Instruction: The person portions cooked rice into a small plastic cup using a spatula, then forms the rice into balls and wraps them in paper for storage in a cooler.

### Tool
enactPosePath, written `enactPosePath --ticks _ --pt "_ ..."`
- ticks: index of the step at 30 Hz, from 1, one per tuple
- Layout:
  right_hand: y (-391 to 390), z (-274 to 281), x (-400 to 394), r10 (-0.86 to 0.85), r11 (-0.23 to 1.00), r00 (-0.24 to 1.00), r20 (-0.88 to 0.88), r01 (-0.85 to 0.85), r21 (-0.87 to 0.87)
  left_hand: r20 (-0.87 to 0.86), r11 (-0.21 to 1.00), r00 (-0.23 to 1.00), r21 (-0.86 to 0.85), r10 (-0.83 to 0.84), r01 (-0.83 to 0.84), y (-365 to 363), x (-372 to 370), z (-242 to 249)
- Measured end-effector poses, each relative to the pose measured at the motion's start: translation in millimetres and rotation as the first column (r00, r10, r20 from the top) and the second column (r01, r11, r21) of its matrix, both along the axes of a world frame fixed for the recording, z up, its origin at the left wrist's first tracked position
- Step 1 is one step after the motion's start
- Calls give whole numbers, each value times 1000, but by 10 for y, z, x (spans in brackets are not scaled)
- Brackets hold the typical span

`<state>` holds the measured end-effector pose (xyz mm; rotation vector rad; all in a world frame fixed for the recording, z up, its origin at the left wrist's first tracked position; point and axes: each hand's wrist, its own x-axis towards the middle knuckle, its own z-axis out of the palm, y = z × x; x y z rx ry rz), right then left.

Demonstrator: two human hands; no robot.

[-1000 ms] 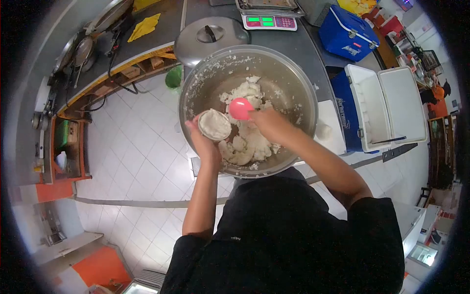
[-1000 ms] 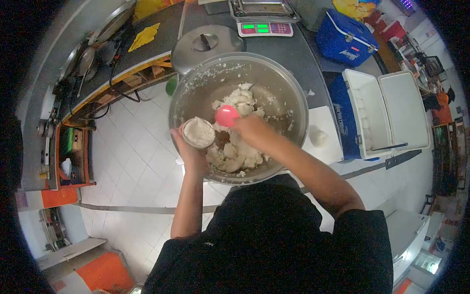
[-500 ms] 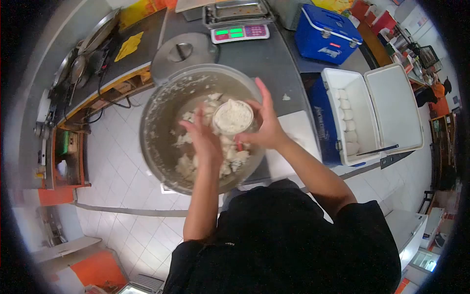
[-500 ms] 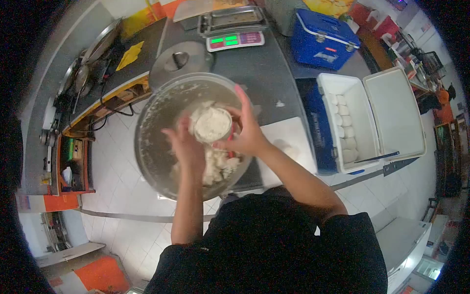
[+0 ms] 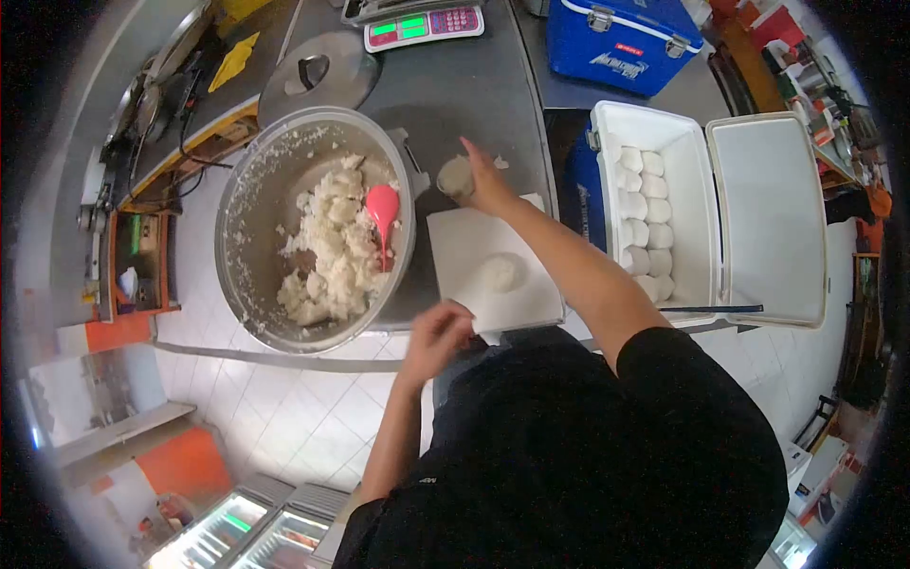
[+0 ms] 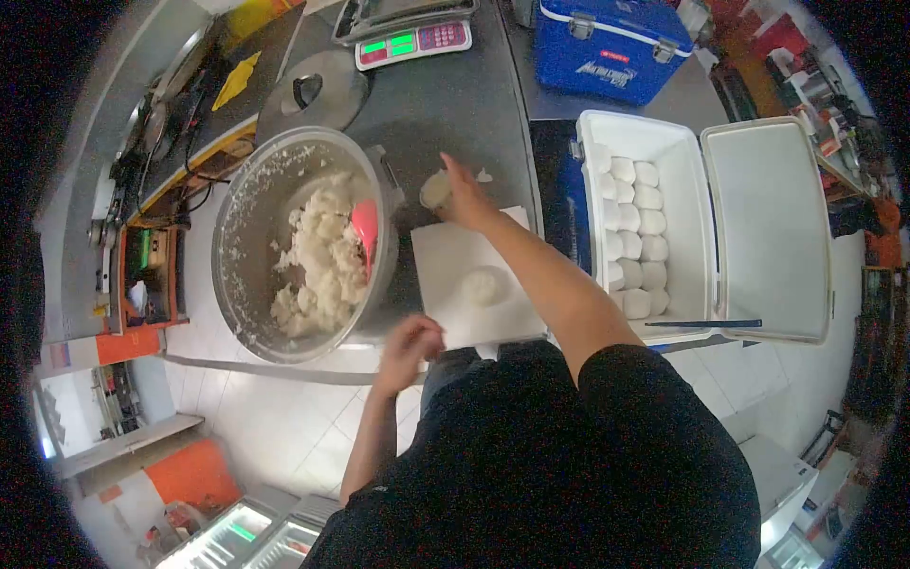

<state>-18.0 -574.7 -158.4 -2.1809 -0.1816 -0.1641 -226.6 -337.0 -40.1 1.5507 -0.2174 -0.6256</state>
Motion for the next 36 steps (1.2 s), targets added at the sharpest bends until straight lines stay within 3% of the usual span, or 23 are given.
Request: enactPosePath --ticks 1,2,4,5,7,9,12,14,17,20,25,29,31,34,35,36 --pt "24 178 -46 8 1000 998 -66 -7 16 -7 919 978 340 -210 200 -22 -61 -220" --pt "20 212 -107 -5 998 1000 6 5 55 241 886 936 446 -257 129 -91 -133 -405" --pt "19 281 -258 -48 991 988 148 28 131 645 814 655 575 -393 -77 -221 -281 -725" --pt "-57 337 -391 -27 981 993 113 5 195 569 782 699 623 -433 -23 -219 -331 -868" --pt "-324 542 -874 25 947 999 35 -34 319 602 766 622 642 -501 -4 -169 -296 -1188" --pt "-533 632 -1294 -74 966 996 -41 82 246 644 772 545 636 -537 9 -170 -214 -1186" --pt "-781 594 -1865 31 970 978 -207 21 242 566 806 646 577 -512 133 -108 -86 -1071" --pt "-840 553 -2167 69 969 915 -399 35 246 553 829 712 554 -434 75 -164 -25 -945" --pt "-852 423 -2349 129 959 924 -359 -24 283 469 840 809 539 -354 55 -211 42 -946" --pt "-783 447 -2347 143 815 883 -448 152 559 367 841 884 538 -289 51 -258 66 -866" --pt "-414 999 -1980 344 661 872 -347 38 750 425 855 856 517 -293 36 -259 90 -913" --pt "128 1402 -1534 457 571 872 -177 -134 810 501 859 850 496 -163 -128 -299 -10 -907" --pt "378 1432 -1359 527 529 847 -69 -263 807 483 845 870 502 -99 -183 -336 -62 -760" --pt "601 1305 -1231 491 811 859 143 -511 284 536 832 842 493 -62 -252 -328 -141 -828" --pt "598 1245 -1264 503 851 857 115 -514 106 553 841 832 474 -53 -261 -314 -154 -898" --pt "538 1262 -1304 499 861 856 135 -508 40 569 850 821 452 -42 -270 -303 -170 -950"
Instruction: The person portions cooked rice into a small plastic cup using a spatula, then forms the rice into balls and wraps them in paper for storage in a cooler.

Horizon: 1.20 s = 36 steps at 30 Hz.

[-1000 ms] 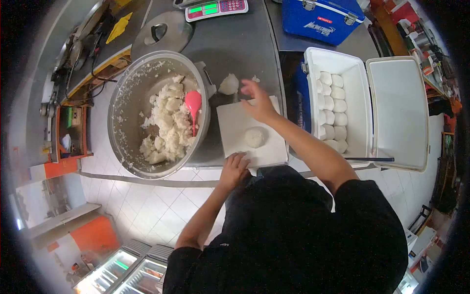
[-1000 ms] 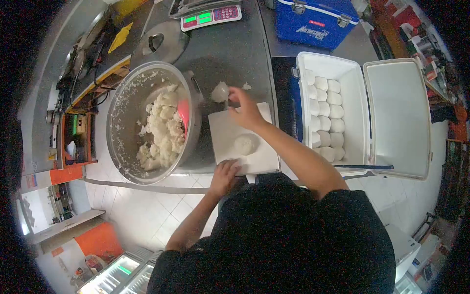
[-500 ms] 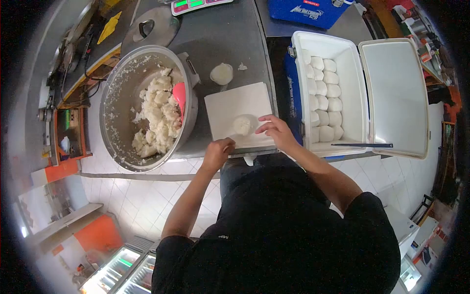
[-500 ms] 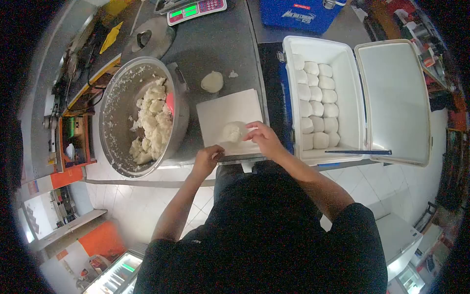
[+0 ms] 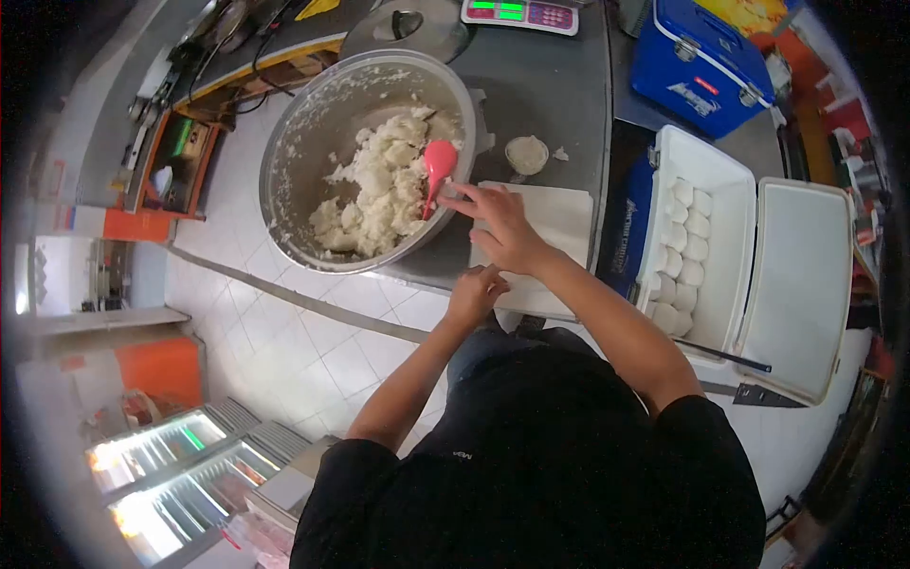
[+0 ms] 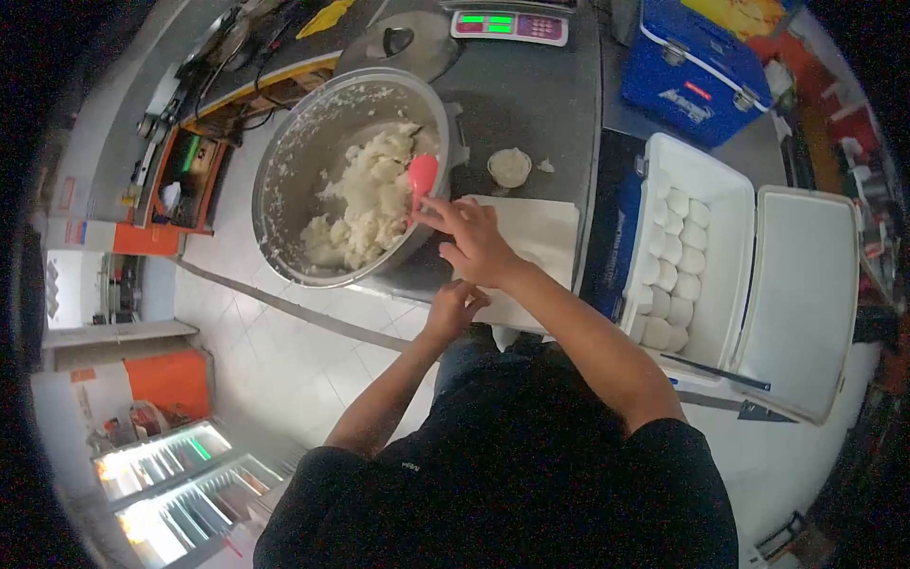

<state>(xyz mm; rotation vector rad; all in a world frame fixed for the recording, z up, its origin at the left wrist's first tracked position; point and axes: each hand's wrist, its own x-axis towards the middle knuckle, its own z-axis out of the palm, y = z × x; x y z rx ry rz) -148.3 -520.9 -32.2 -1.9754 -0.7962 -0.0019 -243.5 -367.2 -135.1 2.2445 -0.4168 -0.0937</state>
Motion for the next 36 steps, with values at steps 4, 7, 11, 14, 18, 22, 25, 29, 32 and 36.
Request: enactPosePath --ticks 4,7,11,14,18,22,25,29,32,36 --pt "-146 48 49 -69 990 994 -83 78 119 -65 998 996 -28 55 -57 -25 -34 50" --pt "61 33 226 -256 913 953 -164 294 284 -74 996 996 -69 43 -48 8 -17 8" --pt "387 -32 549 -545 837 779 309 484 256 25 998 998 -18 57 -57 10 -23 -29" --pt "295 -71 598 -406 891 626 666 432 138 56 997 996 28 70 -72 13 -62 0" --pt "-68 -57 479 -137 937 658 740 329 -119 40 998 997 8 62 -62 -11 -48 16" --pt "-23 70 515 -213 957 966 146 176 230 2 987 997 -138 83 -82 -57 5 -23" --pt "79 65 555 87 871 896 -436 144 470 -11 975 997 -207 81 -82 -64 20 -29" --pt "-165 114 366 -89 988 960 -266 120 101 18 986 999 -159 49 -46 -31 53 -64" --pt "-631 80 -10 -185 978 966 -182 163 -132 49 996 995 -26 86 -85 -20 38 8" --pt "-1141 -475 -640 -200 879 970 135 238 -412 62 989 988 38 142 -144 -29 18 -49"
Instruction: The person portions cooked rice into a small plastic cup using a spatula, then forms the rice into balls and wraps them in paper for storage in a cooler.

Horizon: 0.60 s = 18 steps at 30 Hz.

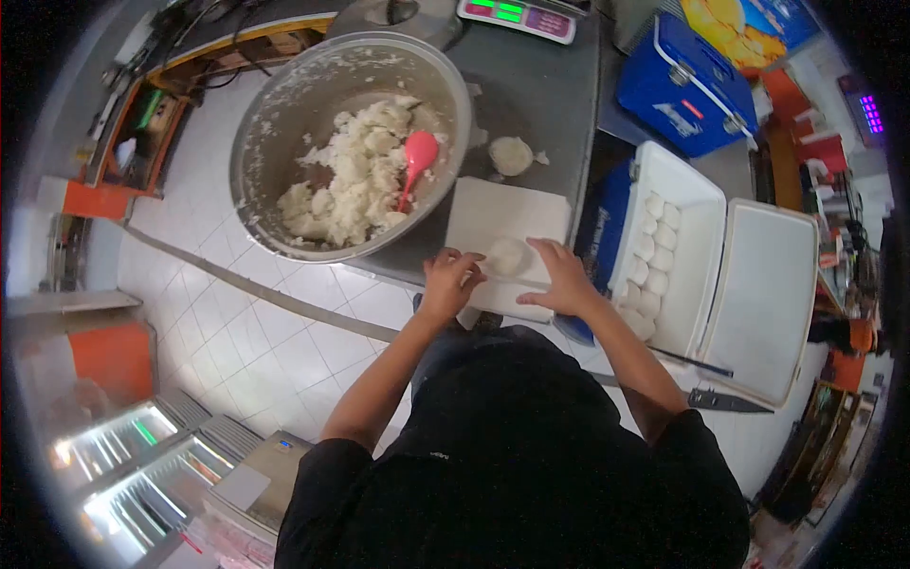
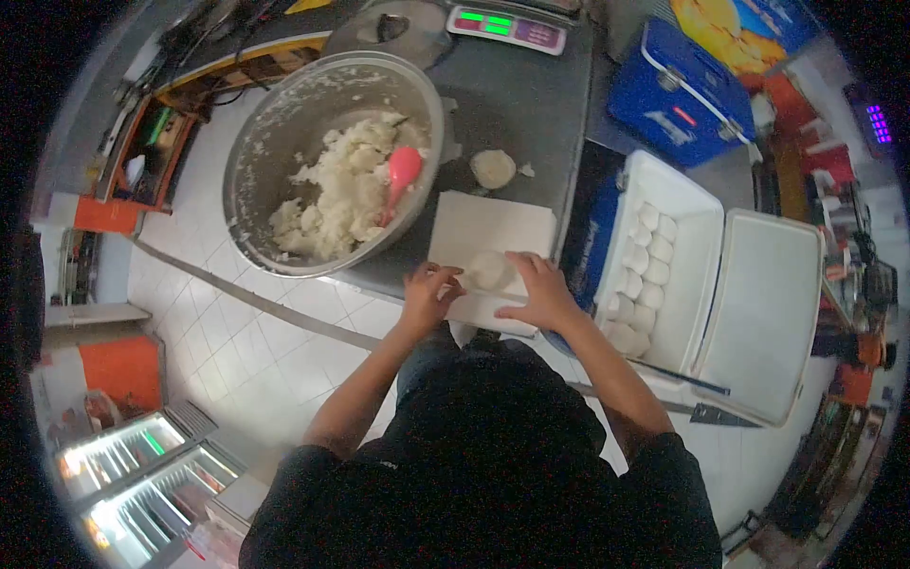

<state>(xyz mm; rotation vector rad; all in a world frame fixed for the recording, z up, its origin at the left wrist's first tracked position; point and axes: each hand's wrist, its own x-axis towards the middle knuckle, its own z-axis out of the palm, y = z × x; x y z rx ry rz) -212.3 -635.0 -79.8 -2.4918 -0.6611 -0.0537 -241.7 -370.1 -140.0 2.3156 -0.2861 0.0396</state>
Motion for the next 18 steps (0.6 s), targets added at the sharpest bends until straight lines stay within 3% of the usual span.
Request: enactPosePath --ticks 1,4,6,7,9,12,15,18 --pt "-100 -190 -101 -7 999 1000 -1 7 -41 -18 1000 999 -13 27 -27 -17 0 -2" --pt "-218 -624 -216 -129 978 934 -334 175 110 299 973 940 108 165 -205 -114 -49 -55" --pt "-167 -772 -121 -232 913 832 -504 365 181 188 968 975 242 -117 69 -185 -376 -233" --pt "-128 -813 -97 -286 886 836 -469 417 203 120 932 960 295 -254 209 -258 -468 -252" --pt "-54 -886 -131 -394 823 824 -407 514 243 129 935 948 249 -290 252 -493 -547 -268" --pt "-9 -705 -242 -534 699 618 -577 707 111 -7 913 959 306 -283 271 -646 -475 -161" --pt "-100 -749 -578 -508 757 638 -579 651 54 12 920 953 264 -302 289 -641 -326 -198" --pt "-214 -731 -735 -263 683 490 -831 703 198 25 905 941 285 -337 317 -574 -225 -188"
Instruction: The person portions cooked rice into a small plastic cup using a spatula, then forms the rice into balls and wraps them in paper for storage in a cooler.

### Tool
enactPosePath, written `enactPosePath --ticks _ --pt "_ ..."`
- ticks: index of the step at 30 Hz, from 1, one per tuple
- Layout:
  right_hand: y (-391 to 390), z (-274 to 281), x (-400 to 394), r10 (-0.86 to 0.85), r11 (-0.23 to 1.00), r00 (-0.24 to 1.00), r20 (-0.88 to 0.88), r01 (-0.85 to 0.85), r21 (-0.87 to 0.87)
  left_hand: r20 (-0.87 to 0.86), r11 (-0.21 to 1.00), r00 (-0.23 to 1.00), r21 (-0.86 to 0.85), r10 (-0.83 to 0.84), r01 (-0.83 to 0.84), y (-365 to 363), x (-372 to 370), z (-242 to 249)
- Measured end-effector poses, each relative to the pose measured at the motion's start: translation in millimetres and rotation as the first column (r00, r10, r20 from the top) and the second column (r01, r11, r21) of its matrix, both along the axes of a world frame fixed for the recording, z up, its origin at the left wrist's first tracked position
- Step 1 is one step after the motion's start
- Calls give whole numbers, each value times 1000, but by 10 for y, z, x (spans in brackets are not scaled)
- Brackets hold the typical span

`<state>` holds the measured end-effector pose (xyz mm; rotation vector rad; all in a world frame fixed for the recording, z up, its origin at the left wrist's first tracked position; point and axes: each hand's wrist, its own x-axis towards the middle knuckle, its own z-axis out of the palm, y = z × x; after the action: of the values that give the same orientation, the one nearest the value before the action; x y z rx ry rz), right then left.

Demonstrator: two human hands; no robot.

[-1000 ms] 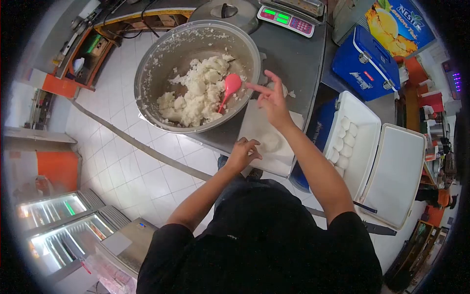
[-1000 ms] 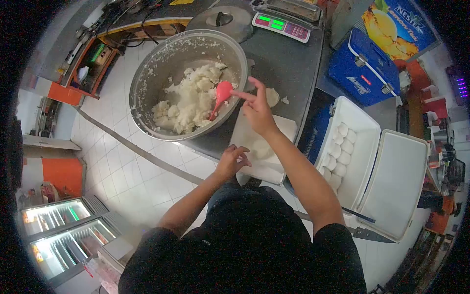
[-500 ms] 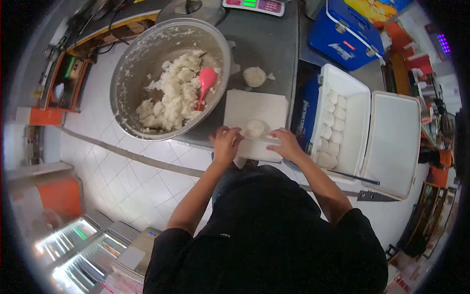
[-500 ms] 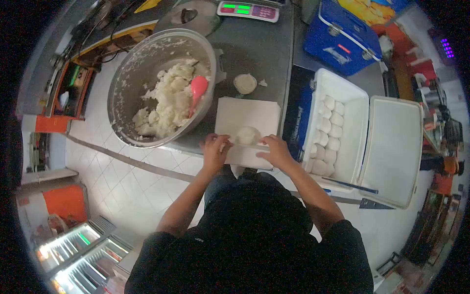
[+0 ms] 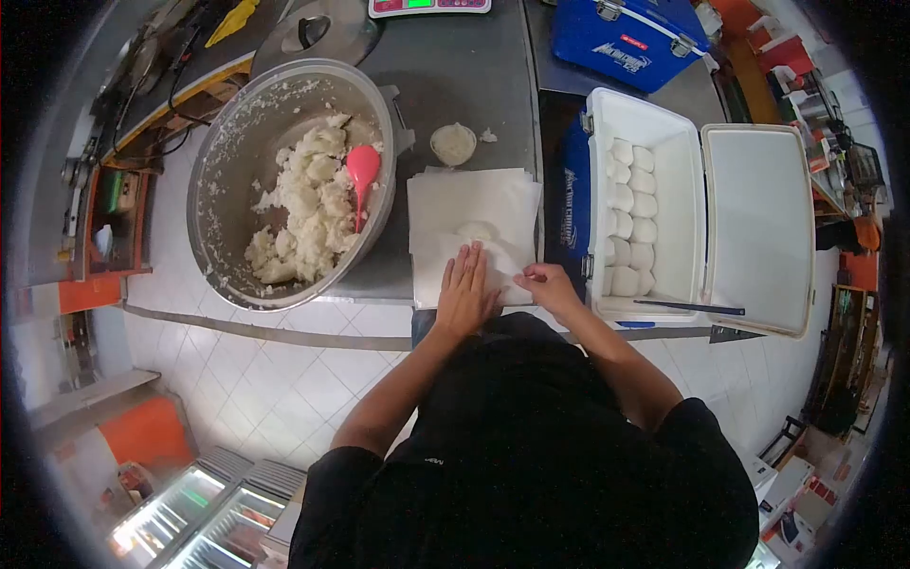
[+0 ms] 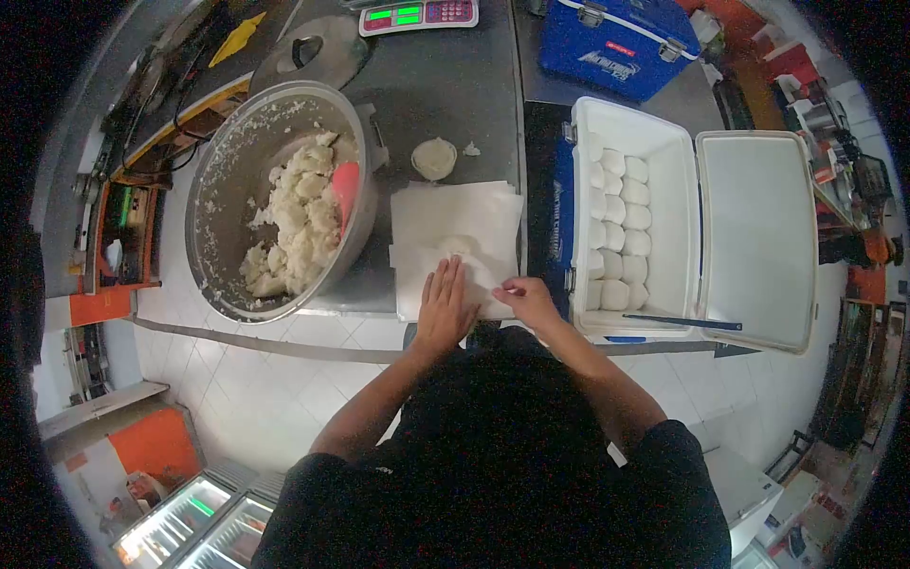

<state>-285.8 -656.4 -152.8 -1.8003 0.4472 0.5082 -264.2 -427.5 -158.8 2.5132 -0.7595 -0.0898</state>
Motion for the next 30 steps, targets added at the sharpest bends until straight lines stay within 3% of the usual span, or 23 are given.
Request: enactPosePath --ticks 3,5,7,9,11,12,13,16,17,20,21,24,26,28,30 --pt "-174 -222 312 -68 955 998 -4 66 290 42 999 998 -2 -37 37 56 63 -57" --pt "-121 163 907 -66 995 998 -4 66 -77 30 995 997 -78 -66 68 85 107 -97" --pt "-112 -67 1415 -119 909 918 378 253 -330 19 994 998 -85 -65 66 97 158 -77" --pt "-252 -86 1854 157 909 912 380 17 -417 29 997 997 -41 -68 69 91 177 -53" --pt "-228 84 1998 588 709 800 121 -437 -553 65 996 995 55 -75 72 65 207 -32" --pt "-146 392 2063 792 434 591 -151 -720 -542 56 996 996 62 -66 62 51 220 -20" --pt "-70 596 2099 872 101 285 -398 -900 -424 44 996 997 67 -56 53 30 221 -4" --pt "178 715 1727 827 129 497 -263 -623 -772 85 997 996 73 -6 -1 -4 245 106" --pt "206 667 1542 846 304 527 88 -339 -890 113 997 993 74 15 -24 -11 266 133" --pt "348 285 1341 779 491 534 329 -192 -850 171 997 985 69 18 -30 -35 364 124" --pt "397 276 1195 751 569 487 446 -136 -811 83 986 996 163 20 -33 -56 375 101" --pt "557 148 813 759 601 360 543 -67 -796 -133 906 990 423 55 7 -215 377 -66" --pt "581 146 682 772 556 407 489 -59 -829 -202 823 976 566 75 54 -318 433 -179" --pt "621 173 663 781 494 473 407 -69 -867 -170 825 982 564 82 28 -301 437 -138" --pt "670 291 617 719 544 589 367 -149 -826 -182 875 983 479 17 74 -175 423 -73"
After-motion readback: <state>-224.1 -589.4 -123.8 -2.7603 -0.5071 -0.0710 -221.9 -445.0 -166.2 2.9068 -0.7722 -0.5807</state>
